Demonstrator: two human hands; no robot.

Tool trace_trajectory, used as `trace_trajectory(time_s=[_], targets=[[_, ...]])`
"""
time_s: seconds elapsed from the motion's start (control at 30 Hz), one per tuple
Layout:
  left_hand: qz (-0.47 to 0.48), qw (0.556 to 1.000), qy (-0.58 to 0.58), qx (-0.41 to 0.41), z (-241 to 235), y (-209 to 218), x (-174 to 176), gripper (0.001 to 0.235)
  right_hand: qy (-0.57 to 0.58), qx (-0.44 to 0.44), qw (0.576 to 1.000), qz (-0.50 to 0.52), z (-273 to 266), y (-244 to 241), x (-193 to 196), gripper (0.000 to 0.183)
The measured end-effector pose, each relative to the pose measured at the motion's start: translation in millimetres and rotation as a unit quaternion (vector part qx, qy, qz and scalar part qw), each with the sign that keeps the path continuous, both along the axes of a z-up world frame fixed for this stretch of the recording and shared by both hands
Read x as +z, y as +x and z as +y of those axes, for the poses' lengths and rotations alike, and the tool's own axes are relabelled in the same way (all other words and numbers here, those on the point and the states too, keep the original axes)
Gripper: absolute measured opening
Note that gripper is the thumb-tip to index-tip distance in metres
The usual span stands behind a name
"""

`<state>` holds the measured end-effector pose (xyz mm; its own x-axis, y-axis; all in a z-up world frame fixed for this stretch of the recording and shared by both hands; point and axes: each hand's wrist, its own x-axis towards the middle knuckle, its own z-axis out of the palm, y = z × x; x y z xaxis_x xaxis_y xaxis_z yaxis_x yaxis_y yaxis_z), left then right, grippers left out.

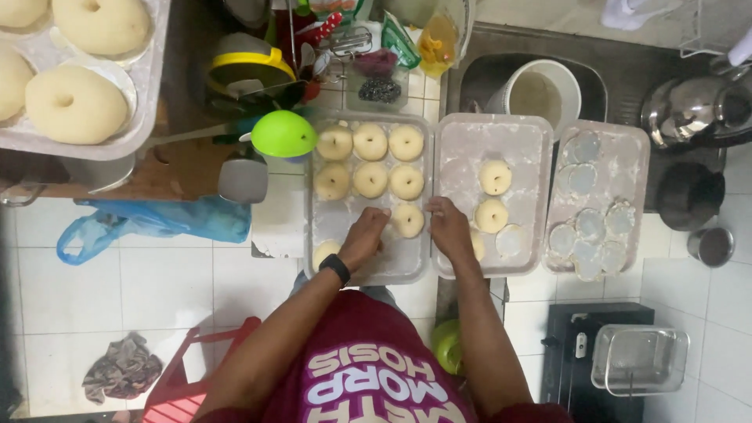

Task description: The person transfers fried donuts from a metal tray to a larger tray using a wooden skewer, then fries more donuts in a pan of hot oil, flipping them with the skewer. The person also arranges raw donut dough on trays.

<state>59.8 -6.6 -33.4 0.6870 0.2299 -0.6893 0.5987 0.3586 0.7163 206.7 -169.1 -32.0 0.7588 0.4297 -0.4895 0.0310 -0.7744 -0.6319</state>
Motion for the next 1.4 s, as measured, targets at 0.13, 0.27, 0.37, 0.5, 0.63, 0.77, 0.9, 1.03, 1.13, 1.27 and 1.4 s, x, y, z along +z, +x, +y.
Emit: trace_trajectory(time_s=[0.13,0.27,0.37,0.5,0.63,0.77,0.9,1.03,1.13,1.27,1.4], targets=[[-0.007,1.000,-0.006,0.019,-10.5,6.9,-12.2,0.057,0.000,0.015,1.000,0.015,-1.9,8.6,-20.5,0.046],[-0.011,0.999,0.020,0.024,-16.1,7.8,-13.1,0.061,-0.032,0.073,0.997,0.012,4.8,8.4,-12.4,0.044],[-0.014,0.999,0.024,0.041,-17.5,4.1,-11.0,0.062,-0.026,0.089,0.996,0.016,6.4,8.3,-7.1,0.046],[-0.007,0.999,0.035,0.013,-18.3,-3.7,0.8,0.069,-0.034,0.105,0.994,0.020,-4.1,13.8,-29.1,0.046],[-0.005,0.999,0.033,0.014,-25.4,-15.3,0.5,0.069,-0.045,0.104,0.993,0.037,-5.3,3.9,-17.2,0.045],[0.009,0.999,0.030,-0.011,-28.0,-26.3,-4.3,0.071,-0.062,0.119,0.990,0.032,-11.4,-2.5,-24.9,0.043],[0.023,0.999,0.028,-0.017,-25.9,-31.0,-1.5,0.070,-0.066,0.109,0.992,0.024,-11.5,-10.5,-14.5,0.042],[0.020,0.999,0.031,-0.018,-17.8,-22.3,-0.7,0.068,-0.034,0.036,0.999,-0.014,-5.5,19.1,-15.3,0.040],[0.009,0.999,0.013,0.035,-13.4,-11.6,-3.9,0.058,0.017,0.004,0.998,-0.063,10.1,44.0,-8.7,0.042],[-0.024,0.998,-0.018,0.060,-12.8,2.0,-14.1,0.059,0.066,0.037,0.996,-0.049,35.7,66.5,-18.6,0.041],[-0.035,0.996,-0.037,0.074,-18.7,15.2,-27.2,0.055,0.035,0.100,0.994,-0.038,55.4,68.6,-12.9,0.041]])
